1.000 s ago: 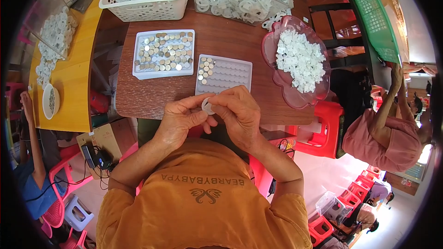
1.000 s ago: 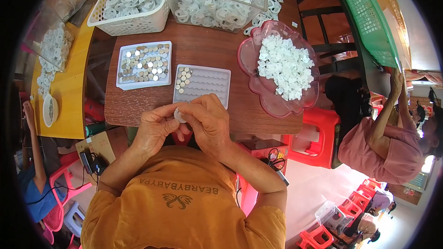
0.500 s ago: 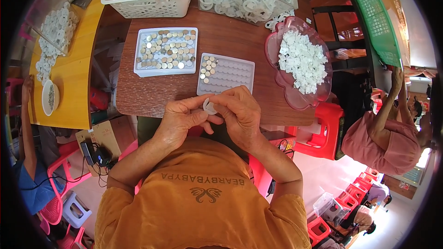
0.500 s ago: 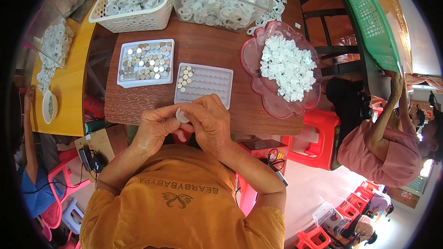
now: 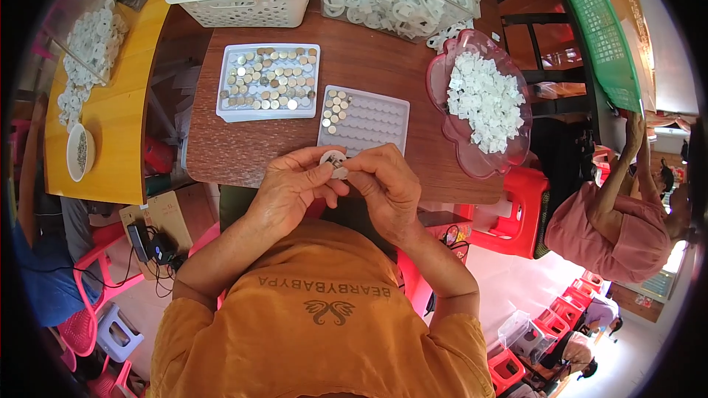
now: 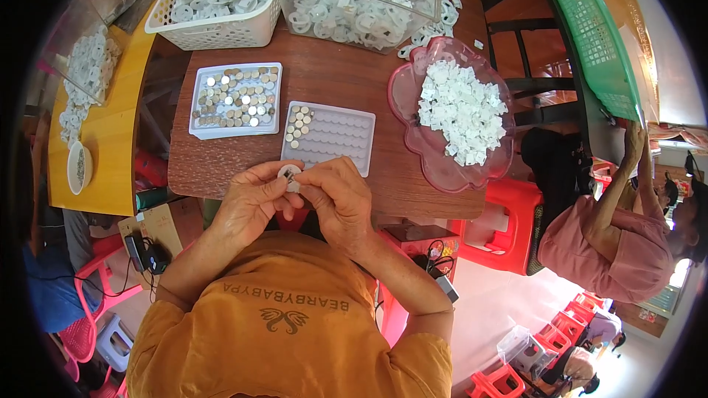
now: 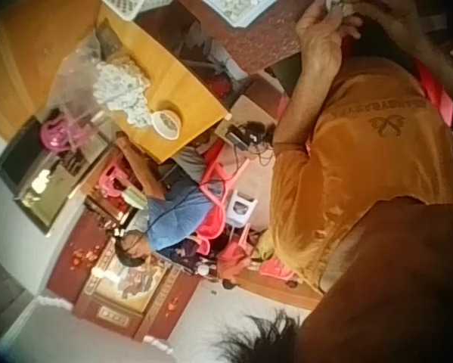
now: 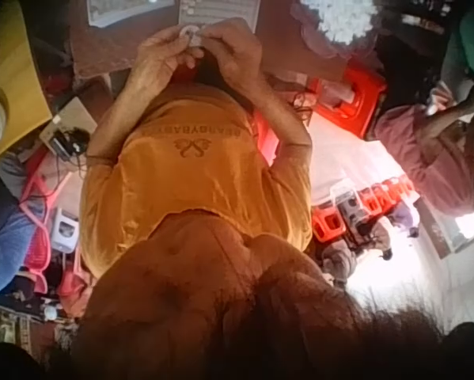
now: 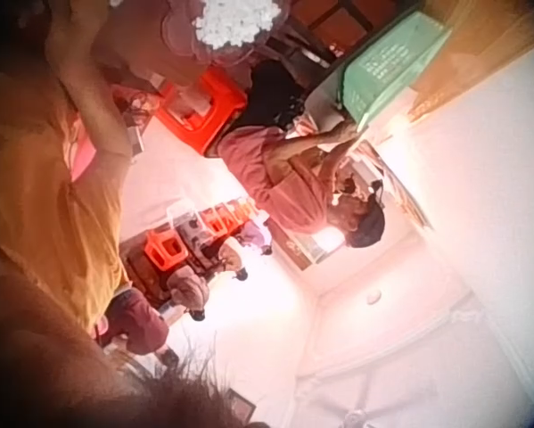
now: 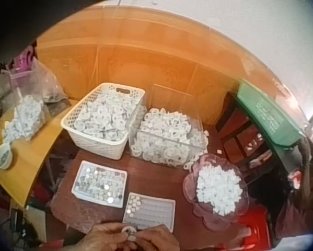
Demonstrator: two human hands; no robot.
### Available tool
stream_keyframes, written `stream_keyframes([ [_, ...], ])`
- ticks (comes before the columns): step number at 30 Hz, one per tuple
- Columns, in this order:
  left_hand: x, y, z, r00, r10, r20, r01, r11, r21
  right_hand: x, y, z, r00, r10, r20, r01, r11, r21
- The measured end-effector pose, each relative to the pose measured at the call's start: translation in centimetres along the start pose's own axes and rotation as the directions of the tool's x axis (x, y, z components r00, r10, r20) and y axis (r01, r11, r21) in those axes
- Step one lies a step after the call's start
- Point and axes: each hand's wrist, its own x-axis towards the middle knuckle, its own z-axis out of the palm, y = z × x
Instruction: Assembling small plastic housings and metal components by hand at a manufacturing workstation.
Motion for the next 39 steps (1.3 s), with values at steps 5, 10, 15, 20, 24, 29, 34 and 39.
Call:
stream_keyframes([
  [5,0.1,-0.1,-0.1,0.999,0.028,-0.025,-0.027,0.999,0.043,-0.4,-0.2,0.2,1.0,0.009,-0.023,-0.01,1.0,-0.014],
  [10,0.0,-0.9,0.9,0.98,0.194,-0.052,-0.182,0.967,0.18,-1.0,-0.7,0.1,0.991,0.134,-0.019,-0.133,0.99,0.039],
  [15,0.3,-1.3,0.9,0.969,0.234,-0.08,-0.212,0.954,0.213,-0.6,-1.7,0.0,0.877,0.478,0.05,-0.46,0.803,0.38],
  [20,0.4,-0.6,0.9,0.993,0.105,-0.059,-0.099,0.99,0.099,-0.5,-1.1,-0.8,0.895,0.421,0.146,-0.438,0.77,0.464],
  [24,0.5,-0.3,0.7,0.999,-0.02,-0.035,0.02,1.0,0.013,-0.6,-0.1,-1.4,0.968,0.193,0.159,-0.231,0.936,0.266],
  [29,0.4,-0.5,0.9,0.999,-0.042,-0.001,0.042,0.999,-0.027,-0.2,0.6,-1.4,0.991,-0.005,0.137,-0.002,0.999,0.055],
  [34,0.3,-0.7,1.0,1.0,0.01,0.006,-0.01,0.998,0.061,0.4,0.0,-2.1,0.992,-0.066,0.109,0.067,0.998,-0.005],
  [39,0.1,-0.8,1.3,0.998,0.065,0.013,-0.066,0.979,0.195,1.2,-0.3,-2.8,0.999,0.005,0.045,-0.001,0.997,-0.082],
])
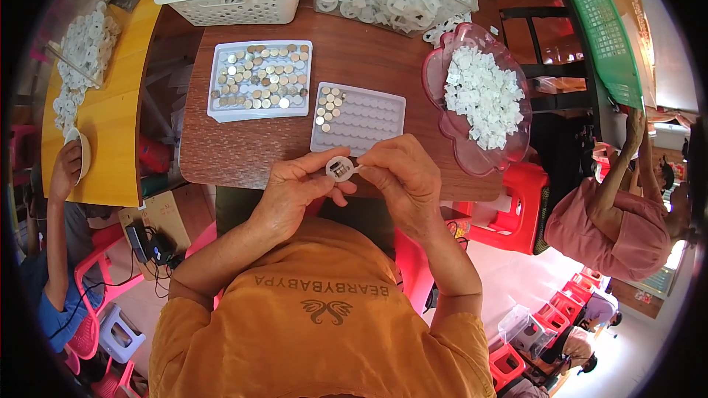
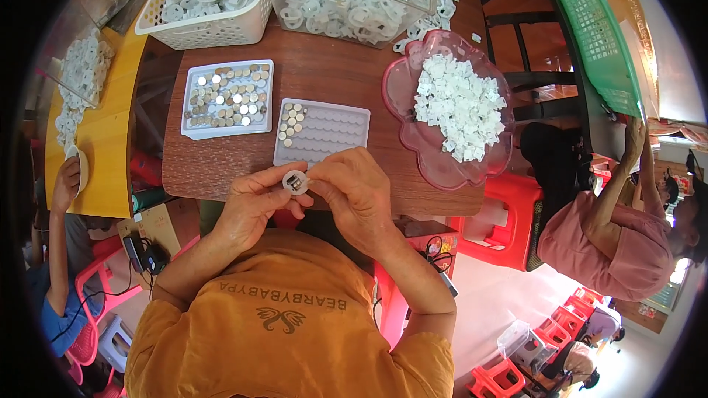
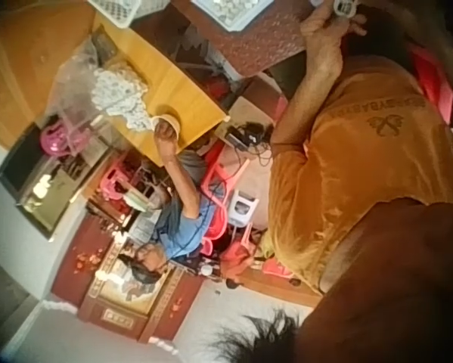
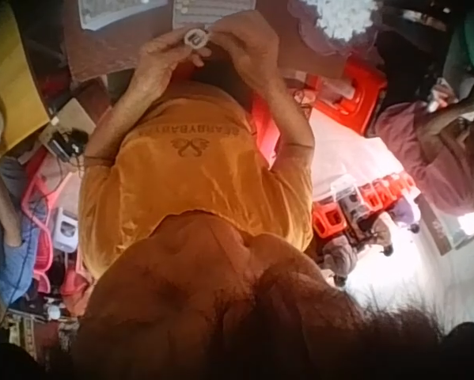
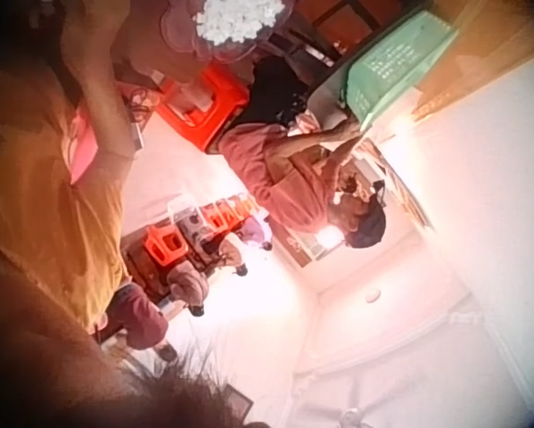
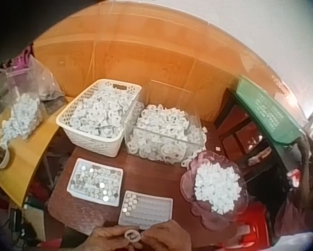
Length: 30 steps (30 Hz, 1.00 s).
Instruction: Assembling small plastic housings and metal components by hand at a manufacturing workstation.
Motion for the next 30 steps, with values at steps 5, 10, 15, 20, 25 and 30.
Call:
stream_keyframes([
  [5,-0.2,-0.6,0.0,0.998,0.063,0.01,-0.064,0.99,0.123,0.0,-0.2,1.1,0.996,-0.064,0.069,0.075,0.982,-0.172],
  [10,-0.2,-0.5,0.2,0.999,0.04,0.003,-0.04,0.994,0.106,-0.3,-0.4,1.7,0.998,-0.057,0.0,0.055,0.973,-0.222],
  [15,-0.3,-0.7,-0.1,1.0,0.023,0.004,-0.024,0.998,0.063,-0.6,-0.4,2.0,0.999,-0.047,-0.014,0.043,0.978,-0.202],
  [20,-0.3,-0.5,0.4,1.0,0.014,-0.022,-0.014,0.999,0.039,-0.8,0.1,2.2,0.996,-0.025,-0.085,0.011,0.986,-0.164],
  [25,-0.2,-0.8,0.1,0.999,0.029,-0.015,-0.028,0.999,0.019,-1.0,0.0,2.5,0.994,0.025,-0.105,-0.035,0.996,-0.087],
  [30,-0.2,-1.1,0.3,1.0,0.019,-0.017,-0.018,0.999,0.044,-1.0,0.1,2.6,0.994,-0.005,-0.106,-0.006,0.994,-0.105],
])
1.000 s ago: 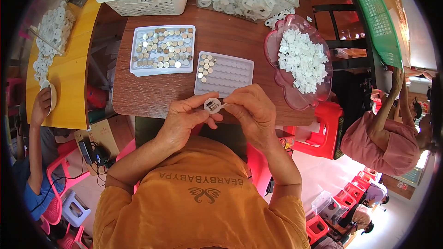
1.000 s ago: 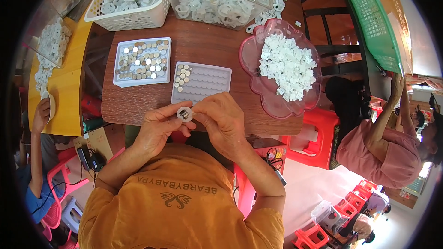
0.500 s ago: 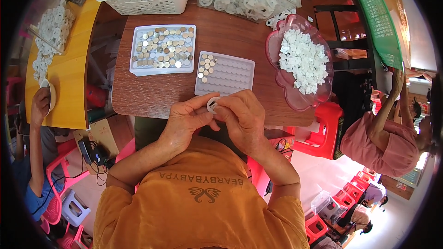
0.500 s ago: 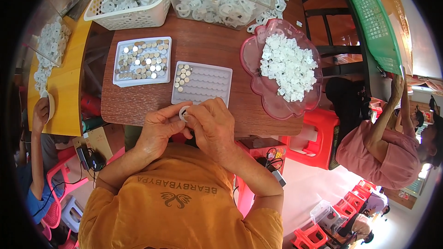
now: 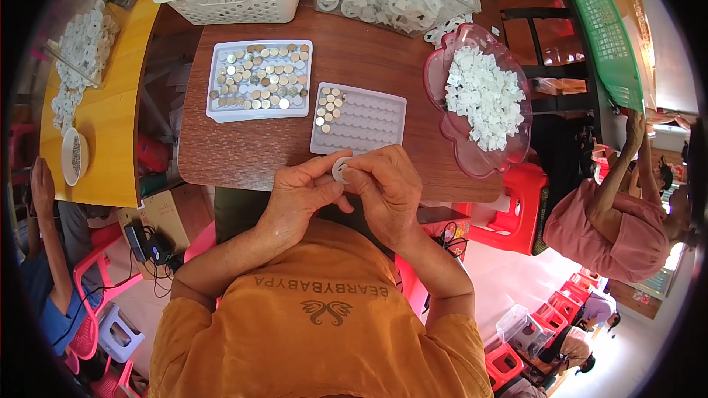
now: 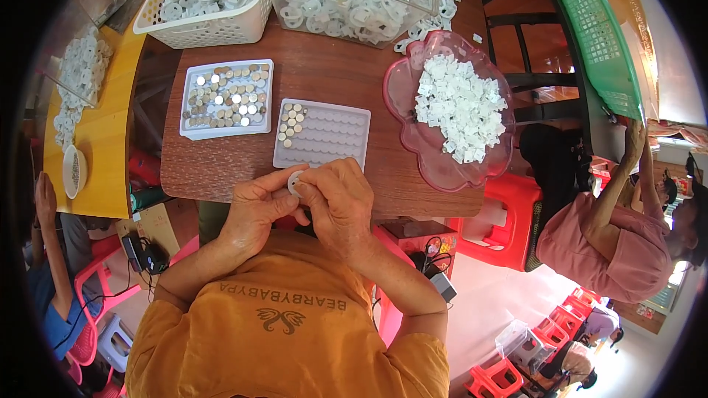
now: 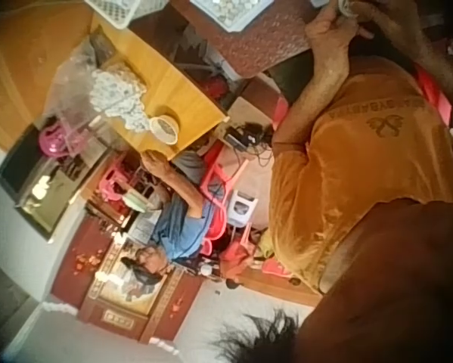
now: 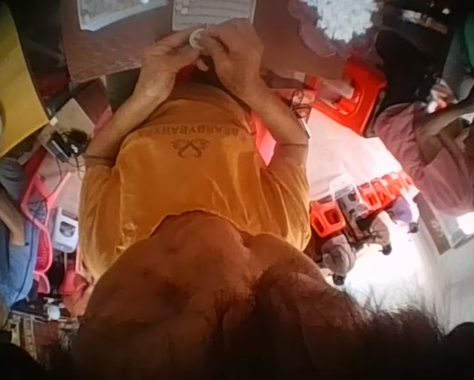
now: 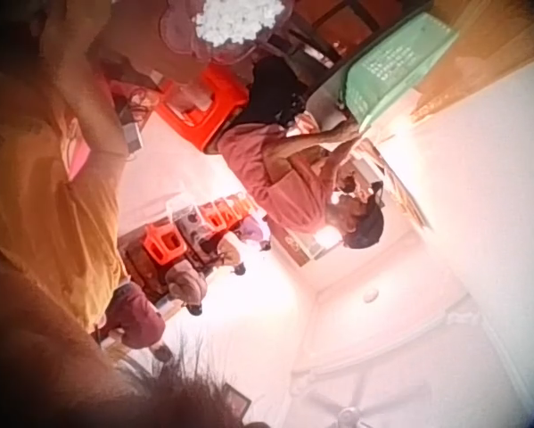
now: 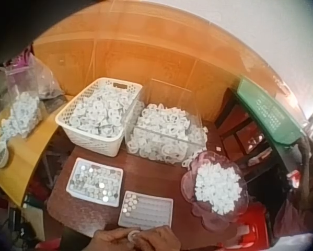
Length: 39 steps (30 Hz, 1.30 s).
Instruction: Assembling small plastic housings and metal components by hand at a manufacturing workstation.
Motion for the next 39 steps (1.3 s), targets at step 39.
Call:
stream_keyframes([
  [39,0.0,-0.4,0.5,0.995,0.088,-0.038,-0.09,0.994,-0.061,-0.7,-1.4,0.3,0.995,-0.096,0.013,0.096,0.949,-0.3],
])
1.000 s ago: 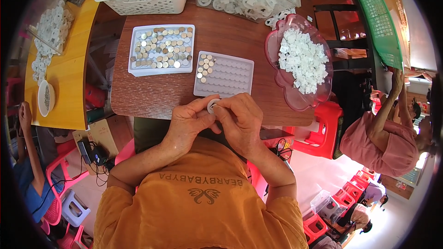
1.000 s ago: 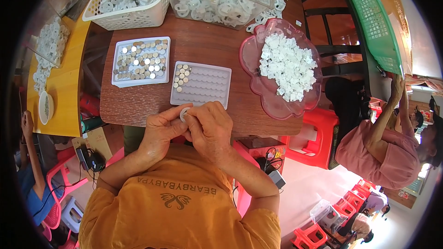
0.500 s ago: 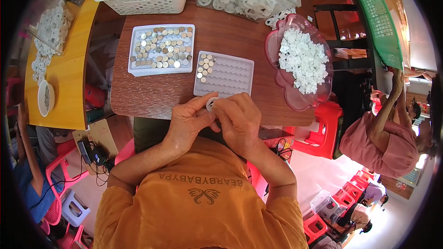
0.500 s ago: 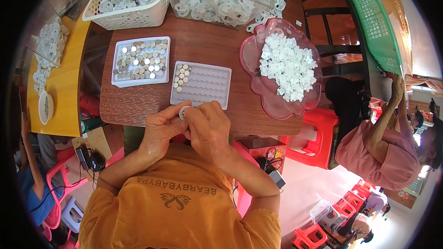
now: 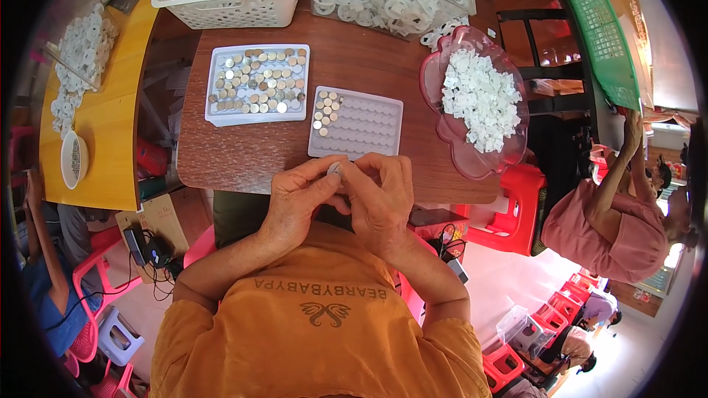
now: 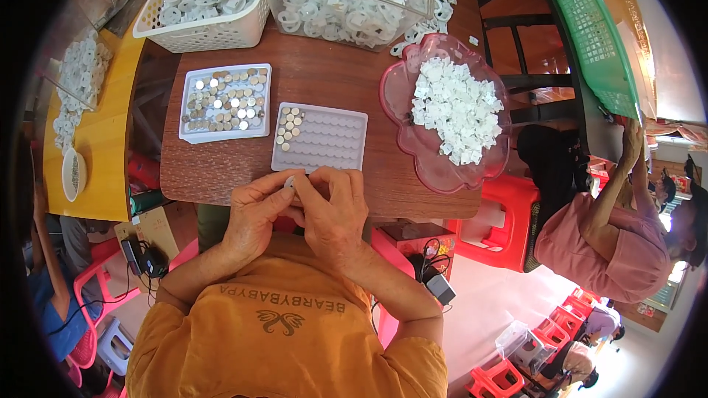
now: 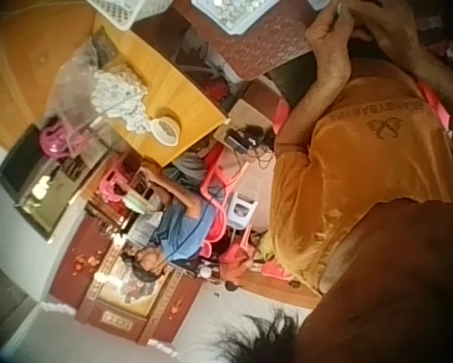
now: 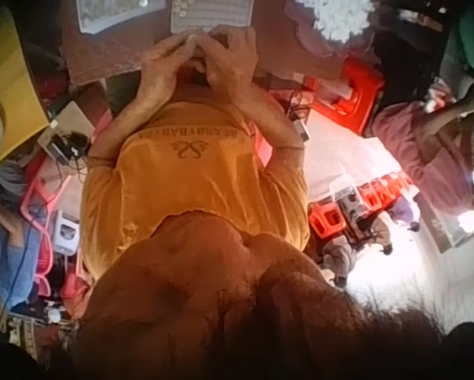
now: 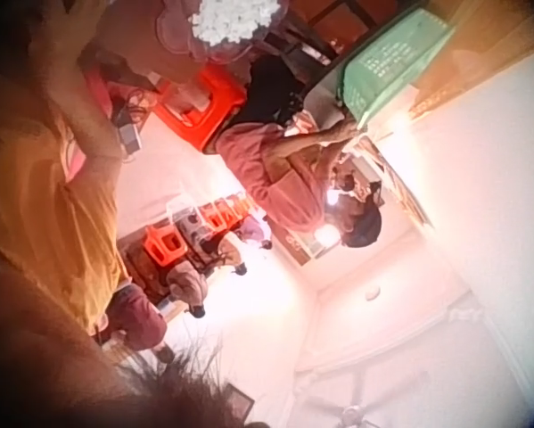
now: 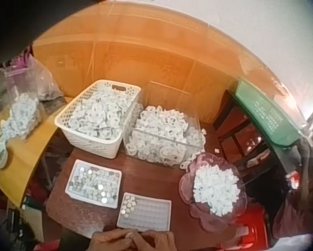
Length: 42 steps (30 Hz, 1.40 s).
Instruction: Assembling small plastic housings and metal components by hand at a manufacturing workstation.
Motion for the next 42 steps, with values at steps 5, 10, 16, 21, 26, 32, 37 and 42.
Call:
stream_keyframes([
  [5,0.1,-0.2,-0.2,0.999,0.039,0.003,-0.039,0.999,-0.016,-0.3,0.3,0.4,0.991,0.131,-0.033,-0.123,0.976,0.18],
  [10,0.0,-0.2,-0.4,0.992,0.116,-0.054,-0.114,0.993,0.043,-1.2,0.4,1.1,0.927,0.358,0.108,-0.363,0.791,0.493],
  [16,0.1,0.0,0.3,0.969,0.247,-0.008,-0.244,0.962,0.124,-1.1,0.1,1.5,0.91,0.415,0.027,-0.323,0.666,0.672],
  [21,0.8,0.0,-0.6,0.989,0.125,-0.08,-0.116,0.988,0.101,-0.2,0.7,1.2,0.949,0.314,0.018,-0.274,0.798,0.537],
  [26,1.1,0.3,-1.3,0.993,0.096,-0.065,-0.091,0.993,0.072,1.3,1.3,-2.1,0.811,0.497,0.309,-0.494,0.296,0.818],
  [32,1.3,0.7,-2.3,0.996,0.087,-0.012,-0.087,0.994,0.063,1.4,3.9,-3.0,0.852,0.392,0.348,-0.38,0.005,0.925],
  [37,2.1,1.3,-3.5,0.987,-0.004,0.16,0.005,1.0,-0.004,0.2,4.8,-1.2,0.779,0.415,0.471,-0.422,-0.21,0.882],
  [42,2.1,1.1,-3.5,0.978,0.037,0.207,-0.052,0.996,0.069,0.1,5.5,-1.2,0.776,0.435,0.457,-0.389,-0.242,0.889],
])
